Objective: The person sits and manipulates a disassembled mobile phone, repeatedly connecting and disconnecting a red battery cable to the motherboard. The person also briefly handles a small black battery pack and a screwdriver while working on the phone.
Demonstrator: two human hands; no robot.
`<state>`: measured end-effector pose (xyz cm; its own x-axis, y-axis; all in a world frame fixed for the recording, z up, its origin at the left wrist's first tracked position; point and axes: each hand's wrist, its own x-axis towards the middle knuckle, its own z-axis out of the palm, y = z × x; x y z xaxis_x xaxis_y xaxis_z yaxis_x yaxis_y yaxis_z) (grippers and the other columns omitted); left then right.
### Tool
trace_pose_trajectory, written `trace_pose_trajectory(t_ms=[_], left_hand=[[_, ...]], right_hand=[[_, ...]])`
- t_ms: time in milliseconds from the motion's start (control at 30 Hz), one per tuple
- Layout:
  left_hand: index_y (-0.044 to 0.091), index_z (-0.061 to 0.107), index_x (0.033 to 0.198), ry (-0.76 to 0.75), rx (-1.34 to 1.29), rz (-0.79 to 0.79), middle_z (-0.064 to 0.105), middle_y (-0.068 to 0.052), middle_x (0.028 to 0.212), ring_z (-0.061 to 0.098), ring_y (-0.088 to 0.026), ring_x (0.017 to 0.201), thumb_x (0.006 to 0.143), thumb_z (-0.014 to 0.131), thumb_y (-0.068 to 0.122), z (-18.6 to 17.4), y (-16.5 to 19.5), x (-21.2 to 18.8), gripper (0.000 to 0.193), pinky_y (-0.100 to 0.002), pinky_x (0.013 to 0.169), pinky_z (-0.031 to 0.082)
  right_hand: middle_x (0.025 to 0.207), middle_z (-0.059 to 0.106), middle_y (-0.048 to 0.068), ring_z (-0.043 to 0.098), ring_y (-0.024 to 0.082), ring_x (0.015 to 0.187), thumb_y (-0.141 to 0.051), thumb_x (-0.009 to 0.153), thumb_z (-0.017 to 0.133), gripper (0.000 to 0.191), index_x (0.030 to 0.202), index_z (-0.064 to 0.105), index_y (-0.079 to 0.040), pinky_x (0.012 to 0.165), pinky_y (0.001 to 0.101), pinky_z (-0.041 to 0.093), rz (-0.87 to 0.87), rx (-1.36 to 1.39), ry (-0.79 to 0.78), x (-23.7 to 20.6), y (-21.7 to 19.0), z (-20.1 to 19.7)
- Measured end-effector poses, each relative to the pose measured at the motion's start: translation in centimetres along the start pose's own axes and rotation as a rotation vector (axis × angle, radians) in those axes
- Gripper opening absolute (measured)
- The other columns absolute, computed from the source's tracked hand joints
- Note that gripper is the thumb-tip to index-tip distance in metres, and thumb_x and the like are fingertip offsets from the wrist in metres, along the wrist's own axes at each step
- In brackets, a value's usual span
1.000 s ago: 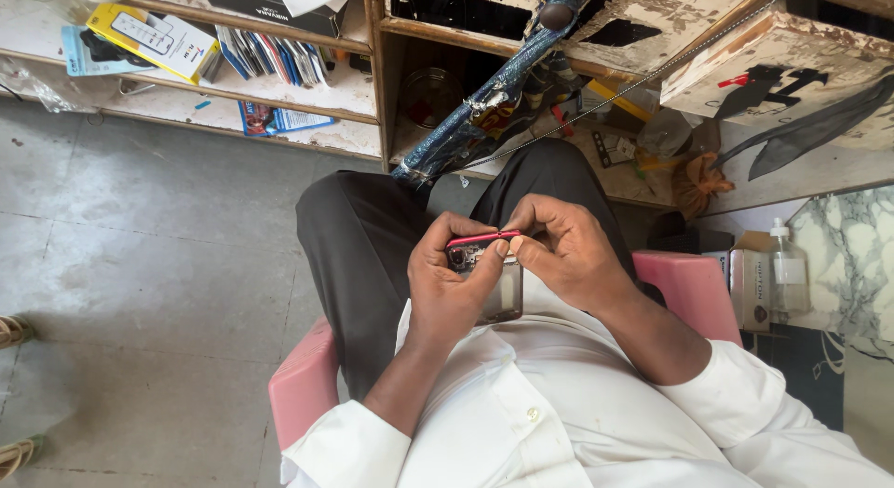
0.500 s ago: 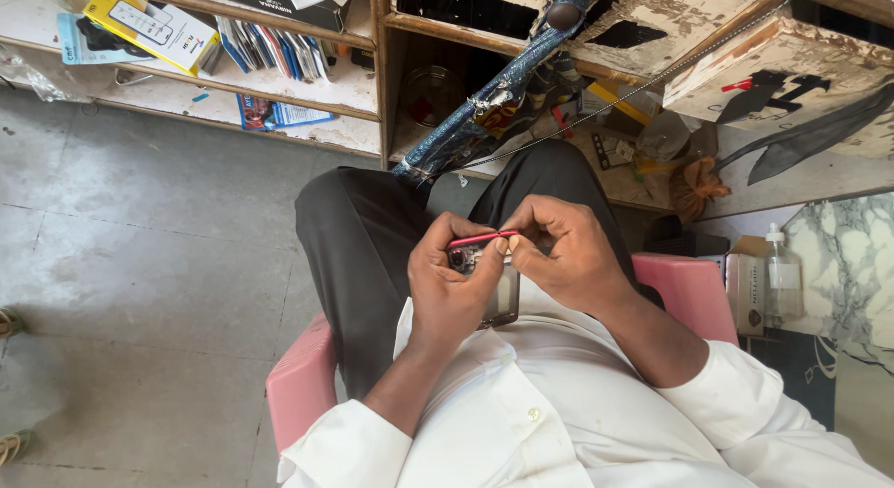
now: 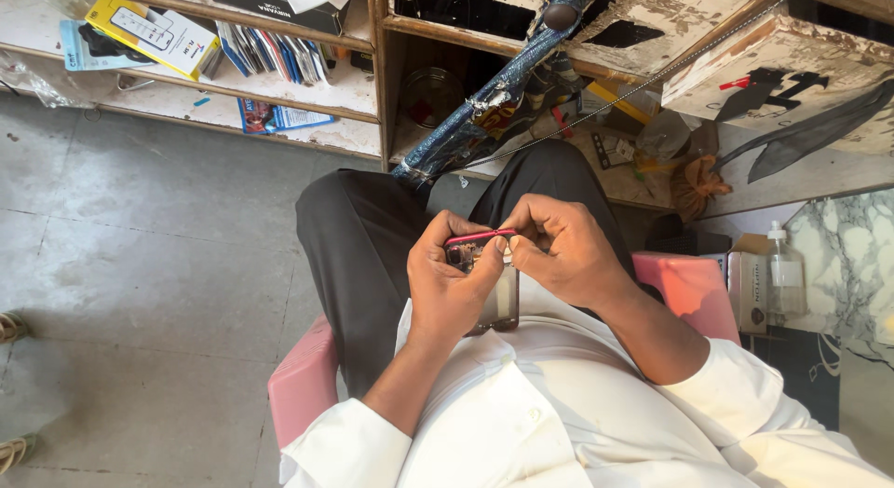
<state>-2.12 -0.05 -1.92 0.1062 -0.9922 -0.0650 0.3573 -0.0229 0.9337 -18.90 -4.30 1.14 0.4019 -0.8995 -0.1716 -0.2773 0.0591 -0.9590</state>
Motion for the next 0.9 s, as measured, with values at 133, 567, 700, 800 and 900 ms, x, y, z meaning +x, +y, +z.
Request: trace_pose_trajectory(t_ms=[133, 567, 700, 800, 900], left_hand=[[0.002, 0.059, 0.087, 0.023, 0.052, 0.021, 0.066, 0.001, 0.079, 0.054, 0.000, 0.071, 0.092, 0.075, 0.004, 0.1, 0.3, -0.2, 0.017, -0.019, 0.060, 0.045], [0.002, 0.068, 0.099, 0.107, 0.128, -0.124, 0.072, 0.000, 0.083, 0.063, -0.003, 0.073, 0.090, 0.079, 0.012, -0.6, -0.7, 1.6, 0.017, -0.020, 0.065, 0.052], [0.002, 0.067, 0.104, 0.077, 0.040, -0.120, 0.072, -0.002, 0.090, 0.064, -0.004, 0.080, 0.092, 0.077, 0.014, -0.7, -1.0, 1.6, 0.020, -0.021, 0.072, 0.054], [0.002, 0.067, 0.107, 0.060, 0.136, -0.125, 0.072, -0.004, 0.092, 0.064, -0.005, 0.082, 0.094, 0.075, 0.017, -1.0, -1.4, 1.6, 0.021, -0.023, 0.073, 0.053], [0.001, 0.064, 0.117, -0.009, -0.104, -0.151, 0.072, -0.005, 0.099, 0.065, -0.006, 0.087, 0.098, 0.068, 0.021, -1.3, -1.9, 1.6, 0.027, -0.024, 0.078, 0.054]], right_hand=[[0.079, 0.064, -0.001, 0.054, 0.001, 0.073, -0.003, 0.092, 0.065, 0.006, 0.091, 0.065, 0.003, 0.059, 0.0207, 0.046, 0.019, 0.005, 0.003, 0.2, 0.0, 0.1], [0.103, 0.074, 0.009, 0.072, 0.014, 0.091, -0.011, 0.102, 0.058, 0.025, 0.119, 0.068, 0.005, 0.079, 0.0331, 0.063, 0.099, 0.328, -0.117, 1.5, 1.4, -0.8], [0.102, 0.074, 0.010, 0.072, 0.014, 0.090, -0.014, 0.103, 0.059, 0.026, 0.118, 0.068, 0.005, 0.078, 0.0327, 0.064, 0.098, 0.324, -0.126, 1.6, 1.6, -1.0], [0.098, 0.074, 0.009, 0.072, 0.014, 0.086, -0.012, 0.102, 0.062, 0.022, 0.114, 0.068, 0.005, 0.075, 0.0325, 0.064, 0.100, 0.328, -0.094, 1.7, 2.3, -0.9], [0.095, 0.073, 0.008, 0.071, 0.012, 0.083, -0.010, 0.102, 0.064, 0.016, 0.109, 0.068, 0.003, 0.073, 0.0295, 0.062, 0.058, 0.322, -0.049, 1.8, 3.4, -1.1]])
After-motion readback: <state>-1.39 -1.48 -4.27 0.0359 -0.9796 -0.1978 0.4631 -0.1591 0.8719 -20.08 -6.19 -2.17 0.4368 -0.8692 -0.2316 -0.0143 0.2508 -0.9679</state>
